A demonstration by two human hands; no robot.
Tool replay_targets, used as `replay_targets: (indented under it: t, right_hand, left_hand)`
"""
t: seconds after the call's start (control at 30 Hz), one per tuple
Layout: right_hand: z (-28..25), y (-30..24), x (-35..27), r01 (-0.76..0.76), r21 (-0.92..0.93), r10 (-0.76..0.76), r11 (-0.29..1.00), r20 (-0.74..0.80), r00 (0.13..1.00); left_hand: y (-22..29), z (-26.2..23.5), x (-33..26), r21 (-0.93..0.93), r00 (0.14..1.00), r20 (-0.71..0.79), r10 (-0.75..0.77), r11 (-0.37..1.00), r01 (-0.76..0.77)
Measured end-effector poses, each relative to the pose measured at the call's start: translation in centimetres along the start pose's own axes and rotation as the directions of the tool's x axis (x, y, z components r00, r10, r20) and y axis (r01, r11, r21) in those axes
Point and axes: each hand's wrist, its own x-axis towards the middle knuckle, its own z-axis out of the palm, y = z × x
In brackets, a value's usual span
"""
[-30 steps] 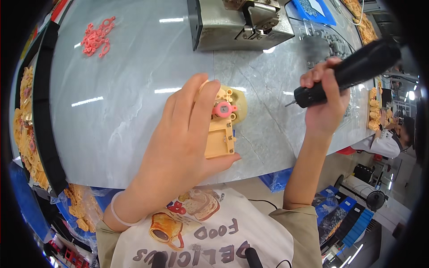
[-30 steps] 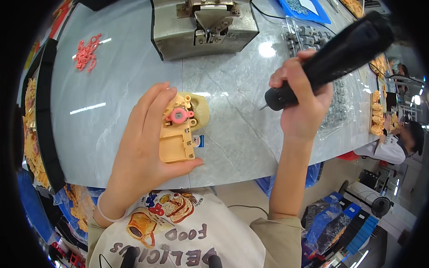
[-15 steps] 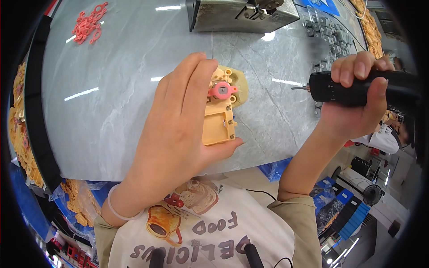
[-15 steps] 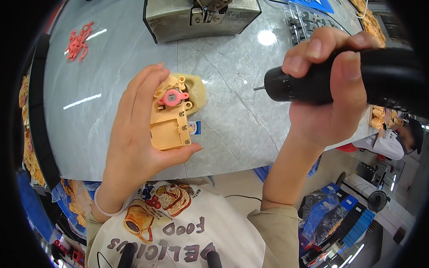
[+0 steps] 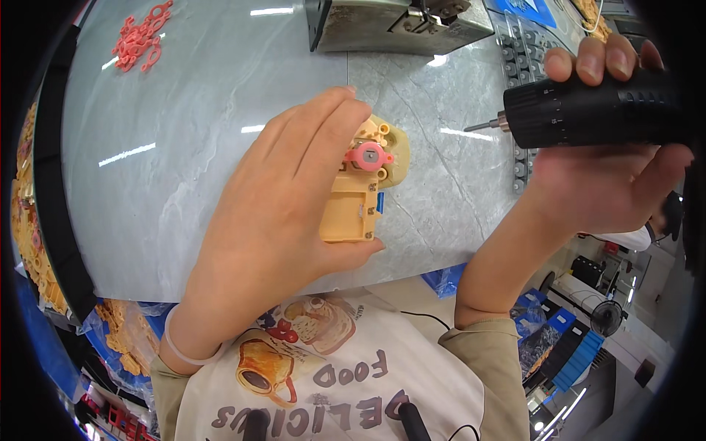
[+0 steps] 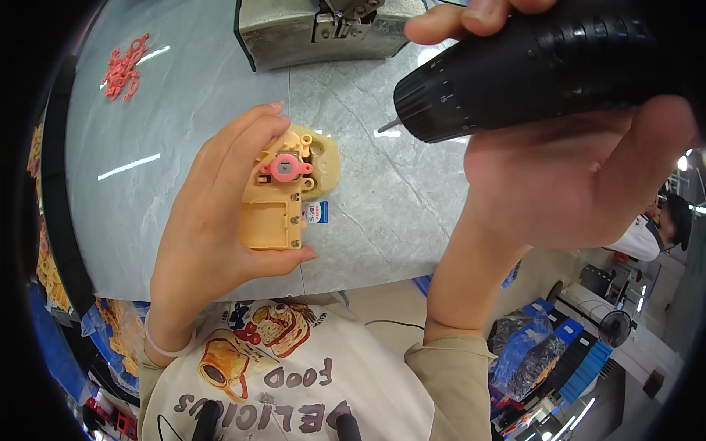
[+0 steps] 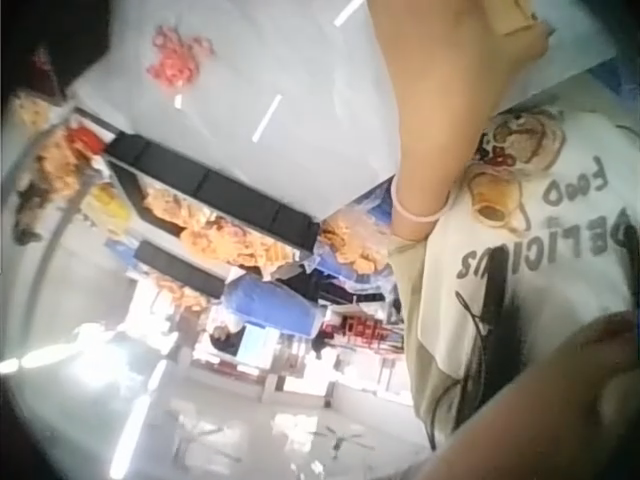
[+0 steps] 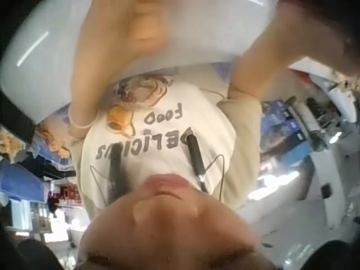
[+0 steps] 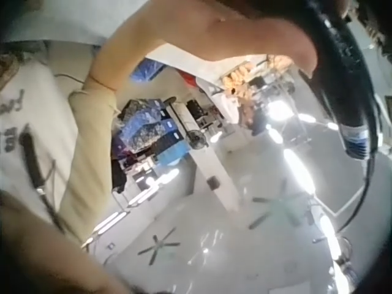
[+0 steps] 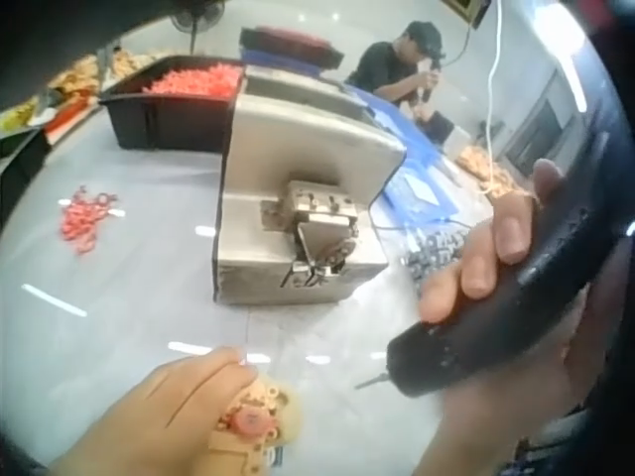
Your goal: Manually assemble plastic toy internal components and secure them using an electric screwdriver.
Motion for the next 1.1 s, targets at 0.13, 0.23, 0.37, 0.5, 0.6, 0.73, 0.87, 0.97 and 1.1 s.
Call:
replay_targets:
  t: [0.13,0.23,0.37,0.5,0.6,0.73,0.87,0.97,1.1]
  right_hand:
    - [-0.1,1.4,1.4,0.059,0.034,-0.058,0.998,-0.024,0.998]
    - [-0.3,2.3,2.5,0.1,0.054,-0.098,0.993,-0.041,0.994]
    - [3.6,3.9,4.0,0.153,-0.069,-0.16,0.986,-0.108,0.981]
    - [7.3,5.3,4.9,0.21,-0.302,-0.282,0.93,-0.22,0.934]
    - [8.3,5.7,5.2,0.227,-0.468,-0.387,0.854,-0.282,0.878]
    - [8.2,5.8,5.2,0.208,-0.437,-0.36,0.875,-0.301,0.883]
    - [8.3,6.3,5.1,0.186,-0.437,-0.337,0.88,-0.296,0.894]
    - [8.2,6.1,5.1,0.179,-0.435,-0.328,0.882,-0.297,0.897]
    - [9.0,6.1,4.8,0.107,-0.41,-0.256,0.906,-0.33,0.908]
  left_hand:
    - [0.0,0.0,0.1,-0.025,1.0,0.003,-0.016,1.0,0.016]
    - [0.1,0.0,0.0,-0.015,1.0,-0.004,-0.025,1.0,0.025]
    - [0.2,0.0,0.2,-0.007,0.999,0.003,-0.052,0.999,0.052]
    - [0.0,-0.1,0.1,0.016,0.999,0.01,-0.042,0.999,0.041]
    - [0.1,-0.2,0.1,0.004,0.999,0.015,-0.05,0.999,0.05]
    - [0.2,-0.2,0.2,-0.002,0.999,0.018,-0.039,0.999,0.039]
    - [0.0,-0.2,0.0,0.001,0.999,0.014,-0.047,0.999,0.047]
    - [0.1,-0.3,0.0,-0.001,0.999,0.013,-0.038,0.999,0.038]
    - [0.1,-0.3,0.1,-0.004,0.999,0.021,-0.039,0.999,0.039]
